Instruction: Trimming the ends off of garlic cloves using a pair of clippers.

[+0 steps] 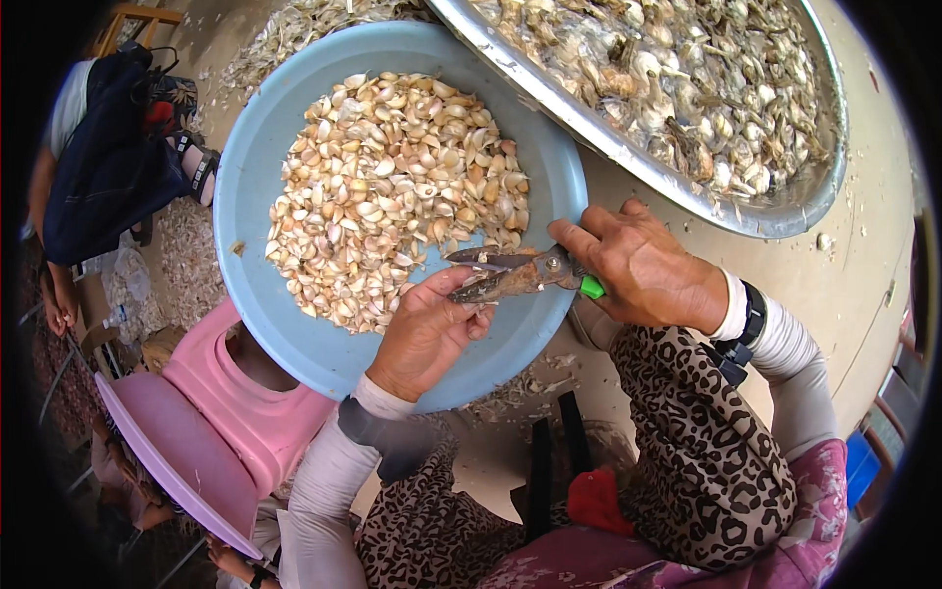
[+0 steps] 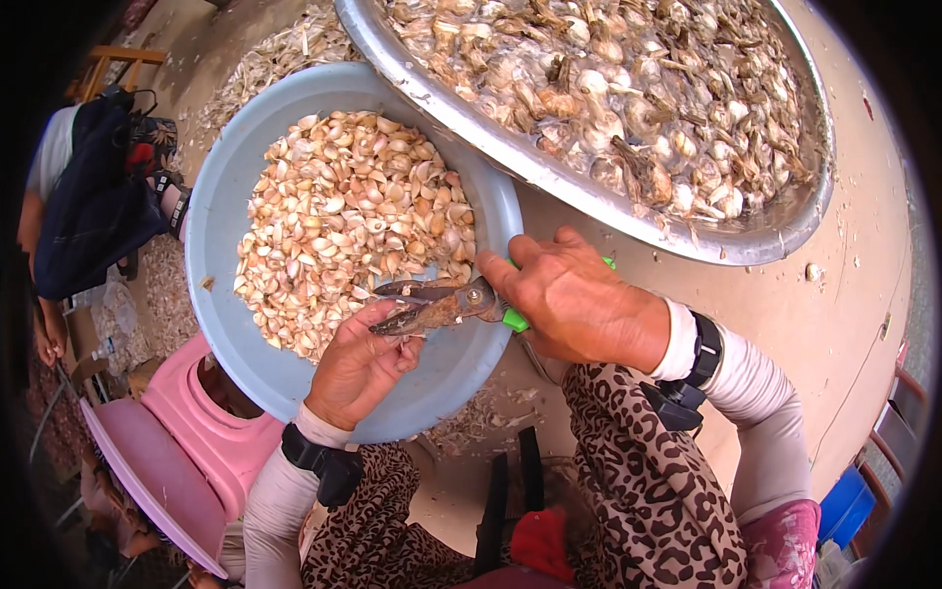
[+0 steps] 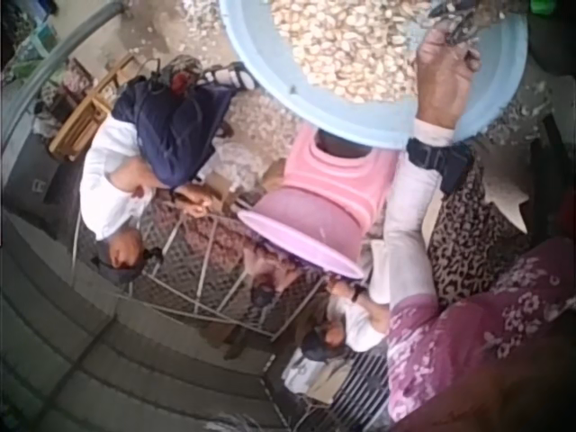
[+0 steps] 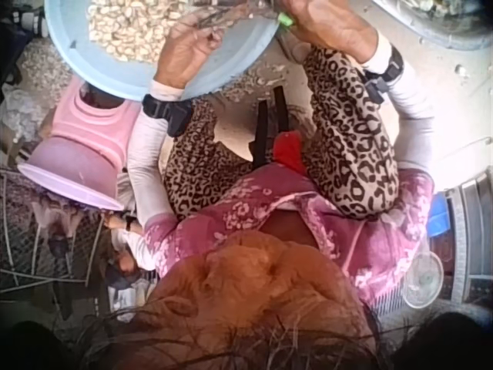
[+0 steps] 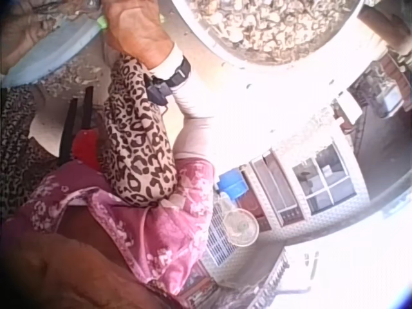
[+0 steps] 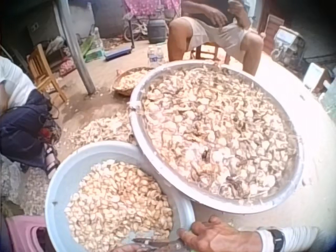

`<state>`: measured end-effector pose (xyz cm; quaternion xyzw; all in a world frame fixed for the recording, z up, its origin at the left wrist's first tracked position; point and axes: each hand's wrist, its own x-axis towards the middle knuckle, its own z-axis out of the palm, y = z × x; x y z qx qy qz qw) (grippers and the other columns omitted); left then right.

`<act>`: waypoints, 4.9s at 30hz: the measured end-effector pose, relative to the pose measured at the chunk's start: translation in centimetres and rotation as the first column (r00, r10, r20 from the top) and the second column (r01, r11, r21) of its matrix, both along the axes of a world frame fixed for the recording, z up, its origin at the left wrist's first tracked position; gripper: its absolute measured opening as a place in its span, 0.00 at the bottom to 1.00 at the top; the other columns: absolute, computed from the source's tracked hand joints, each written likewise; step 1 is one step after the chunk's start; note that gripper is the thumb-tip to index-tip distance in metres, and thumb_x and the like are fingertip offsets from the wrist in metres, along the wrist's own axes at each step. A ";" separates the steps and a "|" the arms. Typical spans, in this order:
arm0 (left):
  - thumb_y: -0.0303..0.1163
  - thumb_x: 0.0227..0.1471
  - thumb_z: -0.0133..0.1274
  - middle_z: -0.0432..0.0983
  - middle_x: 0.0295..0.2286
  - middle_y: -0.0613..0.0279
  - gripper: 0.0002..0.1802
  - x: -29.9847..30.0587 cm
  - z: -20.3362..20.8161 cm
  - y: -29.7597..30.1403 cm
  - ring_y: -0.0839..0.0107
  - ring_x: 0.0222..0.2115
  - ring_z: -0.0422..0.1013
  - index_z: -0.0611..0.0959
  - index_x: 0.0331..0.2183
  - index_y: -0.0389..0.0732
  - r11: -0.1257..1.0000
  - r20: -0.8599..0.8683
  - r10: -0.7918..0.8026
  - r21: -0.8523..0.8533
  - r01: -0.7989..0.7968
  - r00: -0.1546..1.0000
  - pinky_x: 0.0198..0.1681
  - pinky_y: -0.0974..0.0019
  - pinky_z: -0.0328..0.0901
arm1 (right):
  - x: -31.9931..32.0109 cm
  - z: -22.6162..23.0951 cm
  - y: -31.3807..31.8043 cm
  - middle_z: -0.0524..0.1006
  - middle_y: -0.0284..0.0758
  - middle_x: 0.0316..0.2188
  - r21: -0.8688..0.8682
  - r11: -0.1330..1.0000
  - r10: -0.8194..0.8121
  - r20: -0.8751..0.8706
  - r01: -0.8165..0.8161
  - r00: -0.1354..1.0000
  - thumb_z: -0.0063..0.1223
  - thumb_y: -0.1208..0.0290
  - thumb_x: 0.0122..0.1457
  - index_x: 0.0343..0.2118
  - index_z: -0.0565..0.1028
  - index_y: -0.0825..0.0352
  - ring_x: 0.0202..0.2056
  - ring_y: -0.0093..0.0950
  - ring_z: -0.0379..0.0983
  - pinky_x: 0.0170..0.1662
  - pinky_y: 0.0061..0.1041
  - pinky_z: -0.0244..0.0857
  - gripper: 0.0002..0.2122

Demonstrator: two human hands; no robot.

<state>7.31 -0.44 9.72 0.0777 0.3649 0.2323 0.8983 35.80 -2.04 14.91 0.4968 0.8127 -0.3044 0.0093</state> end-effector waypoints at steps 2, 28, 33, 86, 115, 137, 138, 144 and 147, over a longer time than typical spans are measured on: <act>0.19 0.53 0.56 0.76 0.42 0.49 0.21 0.1 0.4 -0.1 0.66 0.35 0.71 0.75 0.50 0.37 1.000 -0.004 0.012 -0.015 -0.012 1.000 0.35 0.67 0.65 | -0.1 -0.1 0.0 0.73 0.39 0.29 0.001 1.000 0.006 -0.011 -0.006 1.000 0.63 0.76 0.42 0.53 0.68 0.74 0.33 0.39 0.74 0.42 0.37 0.63 0.30; 0.20 0.55 0.54 0.76 0.44 0.58 0.19 -0.2 0.9 1.0 0.71 0.39 0.74 0.74 0.49 0.40 0.967 -0.107 -0.118 0.216 0.139 0.987 0.38 0.71 0.68 | -0.4 -1.1 -0.2 0.76 0.55 0.40 -0.207 0.955 -0.274 -0.334 0.213 0.902 0.58 0.77 0.51 0.53 0.69 0.76 0.42 0.53 0.75 0.46 0.44 0.69 0.24; 0.19 0.55 0.52 0.77 0.43 0.59 0.21 -3.3 -1.2 1.7 0.71 0.39 0.75 0.75 0.51 0.41 0.987 -0.282 -0.100 0.092 0.130 0.954 0.36 0.70 0.68 | -0.3 -0.5 0.0 0.77 0.54 0.39 -0.199 0.956 -0.269 -0.293 0.216 0.918 0.58 0.76 0.52 0.54 0.67 0.75 0.42 0.54 0.74 0.45 0.45 0.69 0.26; 0.33 0.60 0.52 0.74 0.39 0.52 0.22 -0.3 1.7 0.6 0.67 0.34 0.68 0.70 0.54 0.40 0.999 0.102 -0.045 -0.005 0.046 0.994 0.33 0.68 0.61 | 0.0 -0.2 -0.3 0.74 0.41 0.31 -0.104 0.993 -0.072 -0.133 0.059 0.989 0.59 0.74 0.50 0.51 0.70 0.73 0.32 0.43 0.75 0.42 0.40 0.65 0.24; 0.23 0.55 0.57 0.79 0.30 0.65 0.12 1.8 3.3 -0.8 0.83 0.26 0.69 0.80 0.43 0.34 0.941 -0.460 -0.135 0.219 0.259 0.878 0.30 0.78 0.66 | -0.6 0.0 -0.2 0.73 0.41 0.30 -0.091 0.996 -0.025 -0.123 0.013 0.992 0.59 0.76 0.48 0.45 0.70 0.73 0.33 0.44 0.75 0.39 0.42 0.63 0.19; 0.25 0.55 0.57 0.77 0.39 0.59 0.13 0.0 1.9 0.7 0.73 0.34 0.72 0.78 0.44 0.36 0.925 -0.237 -0.277 0.199 0.325 0.931 0.33 0.71 0.64 | -0.4 -0.2 -0.1 0.77 0.52 0.24 -0.433 0.901 -0.176 -0.284 0.038 0.943 0.58 0.74 0.50 0.37 0.74 0.75 0.32 0.52 0.77 0.35 0.44 0.70 0.13; 0.24 0.55 0.57 0.76 0.40 0.58 0.14 0.0 2.0 0.7 0.73 0.35 0.72 0.78 0.45 0.36 0.939 -0.207 -0.268 0.165 0.303 0.941 0.33 0.71 0.65 | -0.4 -0.1 0.0 0.77 0.52 0.24 -0.406 0.913 -0.155 -0.262 0.037 0.953 0.58 0.73 0.51 0.38 0.74 0.75 0.32 0.52 0.77 0.35 0.44 0.70 0.13; 0.26 0.55 0.57 0.76 0.40 0.58 0.12 -1.2 0.5 0.9 0.72 0.35 0.73 0.80 0.43 0.38 0.845 -0.255 -0.404 0.264 0.466 0.878 0.33 0.71 0.66 | -1.0 0.4 0.4 0.78 0.51 0.24 -0.458 0.885 -0.296 -0.407 0.087 0.864 0.58 0.76 0.50 0.41 0.74 0.75 0.31 0.53 0.77 0.35 0.44 0.70 0.15; 0.28 0.56 0.57 0.76 0.40 0.57 0.09 -2.9 -0.4 1.9 0.72 0.34 0.73 0.81 0.40 0.38 0.745 -0.431 -0.497 0.233 0.625 0.753 0.32 0.71 0.66 | -0.8 0.6 0.8 0.79 0.52 0.31 -0.443 0.859 -0.410 -0.299 0.255 0.862 0.58 0.78 0.49 0.45 0.73 0.75 0.36 0.51 0.78 0.39 0.43 0.70 0.18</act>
